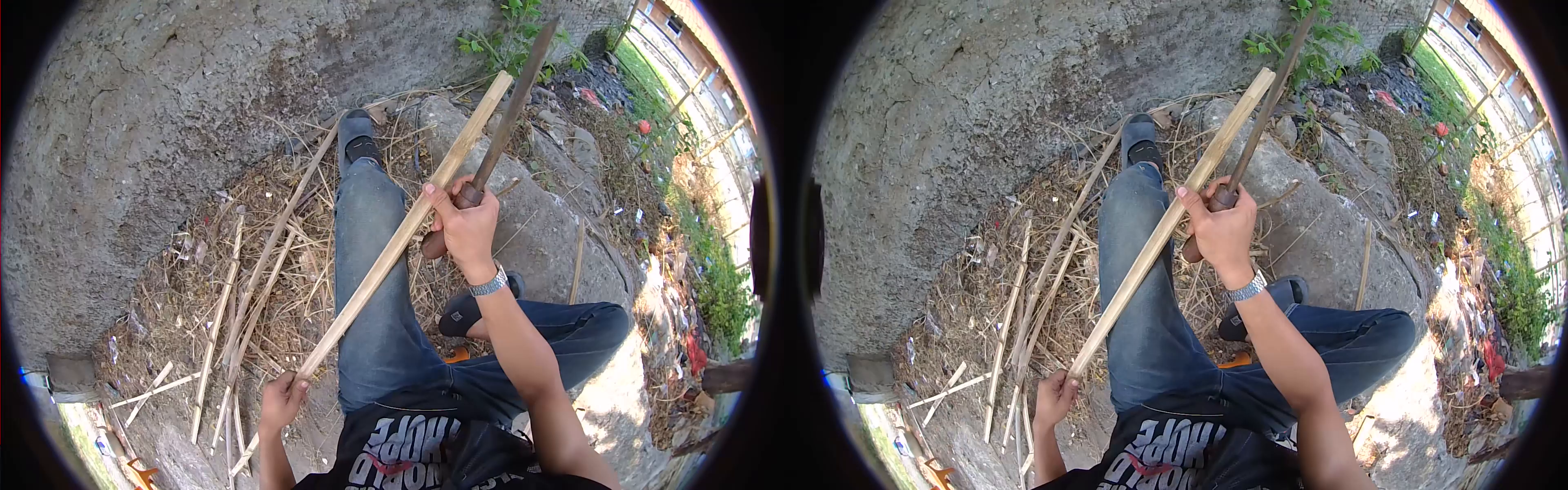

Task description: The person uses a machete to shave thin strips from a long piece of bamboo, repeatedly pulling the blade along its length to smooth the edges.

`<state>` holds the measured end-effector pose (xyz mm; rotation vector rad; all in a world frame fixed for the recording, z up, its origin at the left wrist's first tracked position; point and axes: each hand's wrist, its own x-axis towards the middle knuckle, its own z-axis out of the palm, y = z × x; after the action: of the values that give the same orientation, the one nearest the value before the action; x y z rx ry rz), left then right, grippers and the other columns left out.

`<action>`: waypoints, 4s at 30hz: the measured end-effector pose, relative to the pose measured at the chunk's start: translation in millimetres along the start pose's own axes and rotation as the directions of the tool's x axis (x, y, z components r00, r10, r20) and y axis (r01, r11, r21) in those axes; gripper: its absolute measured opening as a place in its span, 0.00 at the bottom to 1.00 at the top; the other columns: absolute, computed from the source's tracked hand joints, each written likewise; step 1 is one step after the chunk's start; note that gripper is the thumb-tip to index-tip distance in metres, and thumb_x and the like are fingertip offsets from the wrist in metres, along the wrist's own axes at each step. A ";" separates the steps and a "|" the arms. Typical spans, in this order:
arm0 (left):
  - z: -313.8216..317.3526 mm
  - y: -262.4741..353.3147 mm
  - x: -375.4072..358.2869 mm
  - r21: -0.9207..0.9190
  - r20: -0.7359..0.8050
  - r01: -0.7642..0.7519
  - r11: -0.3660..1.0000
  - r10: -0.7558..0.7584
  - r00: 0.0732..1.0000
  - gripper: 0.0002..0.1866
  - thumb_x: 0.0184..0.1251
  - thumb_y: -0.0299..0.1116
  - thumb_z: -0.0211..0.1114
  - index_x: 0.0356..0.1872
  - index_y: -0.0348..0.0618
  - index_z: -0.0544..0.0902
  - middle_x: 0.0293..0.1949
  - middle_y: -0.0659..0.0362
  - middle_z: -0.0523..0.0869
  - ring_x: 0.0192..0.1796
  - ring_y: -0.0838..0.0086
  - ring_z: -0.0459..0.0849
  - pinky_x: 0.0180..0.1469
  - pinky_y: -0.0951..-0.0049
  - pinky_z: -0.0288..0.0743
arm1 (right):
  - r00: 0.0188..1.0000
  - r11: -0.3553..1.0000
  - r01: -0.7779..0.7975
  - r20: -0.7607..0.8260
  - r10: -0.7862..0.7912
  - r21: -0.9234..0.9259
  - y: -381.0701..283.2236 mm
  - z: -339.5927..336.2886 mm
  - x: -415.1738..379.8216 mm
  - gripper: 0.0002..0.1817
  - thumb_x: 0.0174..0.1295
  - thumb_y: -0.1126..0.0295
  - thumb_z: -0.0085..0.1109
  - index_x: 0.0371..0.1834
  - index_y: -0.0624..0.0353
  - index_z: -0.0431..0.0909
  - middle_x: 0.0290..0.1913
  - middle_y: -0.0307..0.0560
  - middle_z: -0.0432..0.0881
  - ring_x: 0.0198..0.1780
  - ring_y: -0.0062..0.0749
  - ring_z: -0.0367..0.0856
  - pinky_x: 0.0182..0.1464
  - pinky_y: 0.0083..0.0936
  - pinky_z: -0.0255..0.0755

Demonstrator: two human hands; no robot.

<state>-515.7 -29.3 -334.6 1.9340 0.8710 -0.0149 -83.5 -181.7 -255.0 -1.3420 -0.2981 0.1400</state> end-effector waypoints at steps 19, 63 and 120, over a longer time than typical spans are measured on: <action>-1.3 176.9 103.5 -0.561 0.357 0.271 0.783 -0.066 0.932 0.24 0.88 0.53 0.52 0.40 0.41 0.74 0.17 0.70 0.59 0.17 0.82 0.55 0.20 0.75 0.47 | 0.655 0.540 0.653 0.754 -0.049 -0.531 -9.6 -18.5 -63.1 0.34 0.71 0.33 0.59 0.36 0.58 0.78 0.25 0.52 0.83 0.24 0.54 0.85 0.26 0.46 0.78; -11.2 168.3 81.5 -0.623 0.585 0.524 0.581 -0.099 0.805 0.24 0.85 0.56 0.57 0.32 0.49 0.71 0.16 0.72 0.57 0.14 0.85 0.52 0.16 0.79 0.47 | 0.833 0.282 0.515 0.551 0.060 -0.809 -32.2 -39.5 76.5 0.37 0.75 0.32 0.50 0.36 0.60 0.83 0.21 0.58 0.83 0.30 0.60 0.88 0.34 0.53 0.81; 31.6 188.0 103.4 -0.539 0.225 0.217 0.814 -0.110 0.968 0.23 0.88 0.50 0.56 0.37 0.40 0.77 0.17 0.67 0.69 0.13 0.85 0.61 0.15 0.79 0.51 | 0.615 0.327 0.748 0.789 -0.014 -0.577 -7.4 -28.1 -14.0 0.38 0.69 0.27 0.54 0.35 0.57 0.80 0.22 0.53 0.83 0.23 0.53 0.86 0.26 0.46 0.78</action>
<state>-319.8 -45.7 -243.1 1.2773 0.8047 -0.0354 -89.2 -213.5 -255.2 -2.2076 -1.5767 -0.0139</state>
